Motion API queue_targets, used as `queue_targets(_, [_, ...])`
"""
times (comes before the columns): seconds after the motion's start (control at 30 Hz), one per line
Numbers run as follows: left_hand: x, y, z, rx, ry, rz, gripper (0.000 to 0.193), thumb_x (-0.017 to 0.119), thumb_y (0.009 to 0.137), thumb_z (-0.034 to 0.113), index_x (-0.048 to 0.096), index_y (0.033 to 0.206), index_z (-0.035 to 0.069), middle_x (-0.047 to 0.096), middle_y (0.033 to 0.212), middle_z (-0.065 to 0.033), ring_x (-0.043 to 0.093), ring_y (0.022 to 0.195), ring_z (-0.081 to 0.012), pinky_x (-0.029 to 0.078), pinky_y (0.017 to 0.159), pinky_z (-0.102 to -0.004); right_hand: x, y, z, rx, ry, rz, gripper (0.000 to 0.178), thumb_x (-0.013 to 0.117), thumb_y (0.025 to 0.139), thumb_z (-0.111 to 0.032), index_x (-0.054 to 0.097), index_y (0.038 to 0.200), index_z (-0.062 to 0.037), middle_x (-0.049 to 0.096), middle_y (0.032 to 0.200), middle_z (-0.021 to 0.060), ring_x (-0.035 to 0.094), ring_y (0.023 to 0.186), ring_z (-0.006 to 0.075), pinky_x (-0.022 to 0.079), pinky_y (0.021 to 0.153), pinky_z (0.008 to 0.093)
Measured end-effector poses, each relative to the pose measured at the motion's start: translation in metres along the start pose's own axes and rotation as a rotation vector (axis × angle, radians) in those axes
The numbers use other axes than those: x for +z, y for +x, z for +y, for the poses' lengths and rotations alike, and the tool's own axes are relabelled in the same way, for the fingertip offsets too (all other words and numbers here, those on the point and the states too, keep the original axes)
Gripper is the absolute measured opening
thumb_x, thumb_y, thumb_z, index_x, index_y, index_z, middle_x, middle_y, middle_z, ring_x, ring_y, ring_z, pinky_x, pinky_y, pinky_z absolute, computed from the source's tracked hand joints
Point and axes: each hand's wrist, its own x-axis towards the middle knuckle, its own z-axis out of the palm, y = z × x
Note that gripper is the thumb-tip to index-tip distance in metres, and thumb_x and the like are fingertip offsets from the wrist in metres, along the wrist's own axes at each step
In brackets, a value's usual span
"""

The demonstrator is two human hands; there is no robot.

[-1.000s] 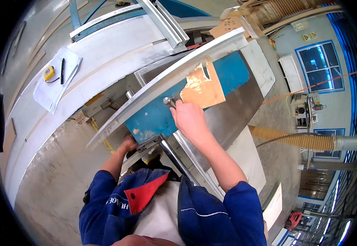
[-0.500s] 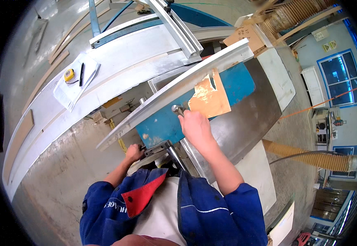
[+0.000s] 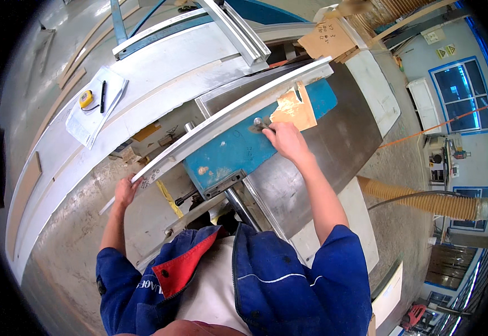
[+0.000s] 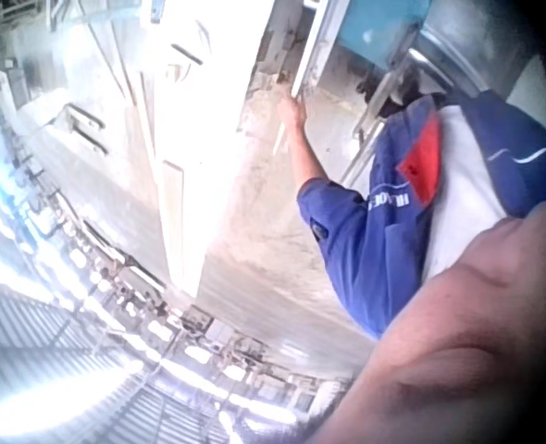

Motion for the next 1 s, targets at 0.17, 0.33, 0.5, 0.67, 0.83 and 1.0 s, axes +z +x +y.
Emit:
queue_targets(0.17, [-0.043,-0.01,0.029,0.123,0.127,0.023,0.027,0.061,0.09,0.037,0.069,0.098,0.012,0.066,0.078,-0.0179,0.064,0.076,-0.0377,0.05,0.068,-0.0459,0.016,0.016,0.045,-0.003,0.037,0.002,0.03,0.063,0.09,-0.027,0.069,0.096,0.0013,0.066,0.083,0.0235,0.064,0.08,0.0379,0.049,0.072,0.0428])
queue_targets(0.33, [-0.068,-0.015,0.053,0.12,0.175,0.016,0.025,0.063,0.088,0.034,0.07,0.098,0.012,0.067,0.078,-0.0164,0.064,0.075,-0.0362,0.05,0.067,-0.0441,0.024,0.027,0.062,0.021,0.081,-0.034,0.031,0.062,0.091,-0.028,0.069,0.096,0.0014,0.065,0.084,0.023,0.063,0.079,0.0374,0.048,0.071,0.0425])
queue_targets(0.5, [-0.082,-0.016,0.073,0.097,0.159,0.002,0.023,0.062,0.088,0.028,0.069,0.099,0.009,0.067,0.083,-0.0176,0.064,0.078,-0.0371,0.05,0.07,-0.0439,0.033,0.037,0.077,0.014,0.104,-0.03,0.029,0.062,0.091,-0.028,0.068,0.094,0.0006,0.065,0.082,0.0221,0.062,0.077,0.0379,0.048,0.07,0.0424])
queue_targets(0.67, [-0.089,-0.011,0.083,0.085,0.191,-0.024,0.022,0.065,0.086,0.027,0.07,0.101,0.012,0.067,0.086,-0.0139,0.064,0.08,-0.0341,0.05,0.07,-0.0408,0.035,0.043,0.083,0.013,0.129,-0.037,0.027,0.063,0.09,-0.026,0.067,0.09,0.001,0.063,0.078,0.0219,0.06,0.074,0.0397,0.047,0.066,0.0433])
queue_targets(0.83, [-0.09,-0.006,0.089,0.127,0.192,-0.023,0.023,0.066,0.084,0.024,0.07,0.102,0.011,0.067,0.088,-0.0117,0.063,0.082,-0.0322,0.05,0.07,-0.0396,0.035,0.043,0.081,0.048,0.166,-0.026,0.023,0.064,0.089,-0.022,0.066,0.089,0.0006,0.062,0.077,0.0217,0.06,0.072,0.0403,0.047,0.064,0.0425])
queue_targets(1.0, [-0.09,0.005,0.093,0.119,0.197,-0.118,0.043,0.062,0.064,-0.001,0.067,0.106,0.008,0.067,0.097,-0.0113,0.062,0.088,-0.0319,0.05,0.074,-0.0387,0.039,0.053,0.082,0.065,0.129,-0.062,0.017,0.067,0.086,-0.018,0.067,0.088,-0.001,0.063,0.074,0.0191,0.061,0.068,0.0374,0.047,0.06,0.0403])
